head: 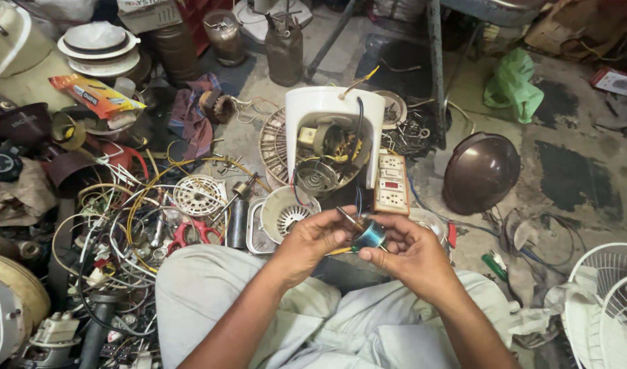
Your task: The person disassembles a white electric fan motor, removes the rotor, and uses a screwdriver and hammer to adjust internal components. They then reassemble the motor housing and rotor.
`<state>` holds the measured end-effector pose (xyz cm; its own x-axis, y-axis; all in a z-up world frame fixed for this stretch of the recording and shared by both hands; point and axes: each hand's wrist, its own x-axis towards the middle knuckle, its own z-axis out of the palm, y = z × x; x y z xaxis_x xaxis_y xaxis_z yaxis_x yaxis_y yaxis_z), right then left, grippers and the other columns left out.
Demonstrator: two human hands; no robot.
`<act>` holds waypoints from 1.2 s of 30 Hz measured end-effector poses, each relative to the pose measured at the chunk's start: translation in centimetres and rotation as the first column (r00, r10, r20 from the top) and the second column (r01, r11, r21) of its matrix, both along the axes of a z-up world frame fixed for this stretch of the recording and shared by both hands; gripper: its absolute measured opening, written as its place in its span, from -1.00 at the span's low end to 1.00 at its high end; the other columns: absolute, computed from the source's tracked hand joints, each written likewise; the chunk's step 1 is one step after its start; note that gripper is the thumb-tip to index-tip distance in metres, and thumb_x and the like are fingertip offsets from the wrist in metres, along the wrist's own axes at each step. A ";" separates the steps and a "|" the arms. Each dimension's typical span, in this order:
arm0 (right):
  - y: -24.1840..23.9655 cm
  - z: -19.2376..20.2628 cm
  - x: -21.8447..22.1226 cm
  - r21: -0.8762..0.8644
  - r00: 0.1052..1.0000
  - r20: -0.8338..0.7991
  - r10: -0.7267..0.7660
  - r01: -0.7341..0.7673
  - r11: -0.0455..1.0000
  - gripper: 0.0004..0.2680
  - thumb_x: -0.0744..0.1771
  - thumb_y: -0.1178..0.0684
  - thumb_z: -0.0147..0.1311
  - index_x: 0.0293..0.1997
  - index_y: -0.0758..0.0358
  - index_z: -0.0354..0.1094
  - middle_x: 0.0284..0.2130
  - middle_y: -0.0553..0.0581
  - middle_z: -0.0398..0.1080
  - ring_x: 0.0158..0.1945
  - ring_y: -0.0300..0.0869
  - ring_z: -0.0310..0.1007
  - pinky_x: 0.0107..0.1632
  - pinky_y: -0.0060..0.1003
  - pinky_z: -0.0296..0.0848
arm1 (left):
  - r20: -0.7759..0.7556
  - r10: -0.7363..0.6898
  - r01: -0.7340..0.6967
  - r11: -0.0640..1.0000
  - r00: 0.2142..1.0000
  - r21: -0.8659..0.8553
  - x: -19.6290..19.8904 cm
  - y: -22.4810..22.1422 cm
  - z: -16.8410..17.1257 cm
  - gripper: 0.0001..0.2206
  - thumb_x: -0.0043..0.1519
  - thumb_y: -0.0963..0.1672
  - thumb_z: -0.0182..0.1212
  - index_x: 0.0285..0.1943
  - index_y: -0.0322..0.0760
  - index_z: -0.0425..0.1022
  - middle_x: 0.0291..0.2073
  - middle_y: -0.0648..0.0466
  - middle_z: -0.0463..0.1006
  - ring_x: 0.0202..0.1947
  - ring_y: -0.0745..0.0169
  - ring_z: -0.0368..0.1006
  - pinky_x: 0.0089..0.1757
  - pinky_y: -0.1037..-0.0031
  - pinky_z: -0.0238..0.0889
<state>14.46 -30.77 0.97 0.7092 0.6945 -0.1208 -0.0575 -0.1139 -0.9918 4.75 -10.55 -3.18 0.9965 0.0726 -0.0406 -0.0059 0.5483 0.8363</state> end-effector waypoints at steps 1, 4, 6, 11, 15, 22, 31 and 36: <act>0.0 0.0 0.1 0.009 1.000 0.002 -0.005 0.005 1.000 -0.59 0.22 0.28 0.34 0.19 0.40 0.38 -0.25 0.04 0.52 -0.33 -0.43 0.36 -0.34 -0.54 0.36 | -0.014 0.016 -0.016 1.000 1.000 0.015 -0.1 0.1 -0.5 -0.60 0.28 -0.24 0.20 0.34 -0.33 0.42 -0.03 0.08 0.62 -0.03 0.33 0.52 0.08 0.41 0.41; 0.3 -0.2 0.3 -0.002 0.999 0.003 -0.045 0.045 0.999 -0.58 0.21 0.28 0.35 0.19 0.40 0.37 -0.22 0.05 0.54 -0.33 -0.44 0.34 -0.36 -0.54 0.34 | -0.080 0.210 -0.189 0.958 0.975 0.215 0.3 1.3 -3.1 -0.61 0.28 -0.22 0.20 0.33 -0.35 0.42 -0.05 0.05 0.63 -0.10 0.32 0.54 0.00 0.45 0.46; 0.5 -0.6 0.4 0.018 0.998 -0.016 -0.063 0.063 0.998 -0.58 0.21 0.29 0.33 0.18 0.41 0.35 -0.20 0.09 0.55 -0.29 -0.42 0.41 -0.32 -0.53 0.39 | -0.130 0.372 -0.326 0.904 0.919 0.278 1.4 2.6 -5.4 -0.60 0.28 -0.20 0.20 0.33 -0.38 0.40 -0.10 0.00 0.64 -0.17 0.30 0.56 -0.10 0.48 0.48; 1.1 -2.0 0.4 -0.003 0.990 0.008 -0.140 0.140 0.990 -0.58 0.20 0.29 0.31 0.16 0.42 0.32 -0.13 0.14 0.57 -0.24 -0.39 0.50 -0.22 -0.50 0.50 | -0.360 0.526 -0.457 0.849 0.771 0.264 4.5 4.6 -8.2 -0.51 0.24 -0.15 0.23 0.34 -0.35 0.21 -0.28 -0.02 0.60 -0.39 0.26 0.55 -0.35 0.50 0.46; 1.2 -2.9 0.9 0.025 0.985 0.002 -0.170 0.170 0.985 -0.60 0.20 0.29 0.30 0.15 0.43 0.32 -0.12 0.16 0.56 -0.17 -0.36 0.57 -0.13 -0.50 0.56 | -0.428 0.608 -0.450 0.789 0.669 0.418 7.1 3.7 -6.7 -0.46 0.21 -0.05 0.30 0.26 -0.37 0.16 -0.44 -0.06 0.52 -0.49 0.12 0.48 -0.43 0.38 0.41; 0.8 -5.8 1.9 -0.013 0.982 0.005 -0.191 0.191 0.982 -0.59 0.20 0.28 0.32 0.15 0.41 0.34 -0.19 0.13 0.58 -0.22 -0.36 0.55 -0.20 -0.51 0.50 | -0.104 0.852 -0.463 0.376 0.513 0.803 8.5 4.3 -8.5 -0.54 0.06 -0.04 0.48 -0.02 -0.39 0.38 -0.48 0.04 0.56 -0.47 0.22 0.50 -0.31 0.37 0.39; 4.9 -0.6 3.1 -0.454 0.907 0.421 0.017 0.194 0.870 -0.51 0.18 0.08 0.41 0.24 0.13 0.36 -0.30 0.17 0.61 -0.26 -0.22 0.59 -0.18 -0.36 0.53 | -0.046 0.831 -0.542 0.403 0.555 0.738 5.9 5.1 -5.7 -0.59 0.05 -0.13 0.42 0.07 -0.39 0.52 -0.56 0.14 0.52 -0.55 0.40 0.43 -0.40 0.51 0.33; 9.1 2.2 4.7 -0.489 0.667 0.706 0.239 0.214 0.846 -0.56 0.15 -0.02 0.41 0.09 0.19 0.41 -0.24 0.26 0.57 -0.21 0.01 0.60 -0.19 -0.12 0.53 | -0.049 0.785 -0.606 0.515 0.617 0.606 5.5 5.4 -6.0 -0.54 0.11 -0.19 0.39 0.22 -0.44 0.47 -0.56 0.20 0.46 -0.58 0.56 0.30 -0.46 0.65 0.23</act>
<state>19.12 -21.68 3.17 0.7079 0.6994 0.0989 0.6451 -0.5832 -0.4937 10.27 -5.19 -9.17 0.5510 0.8337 -0.0374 0.0829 -0.0101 0.9965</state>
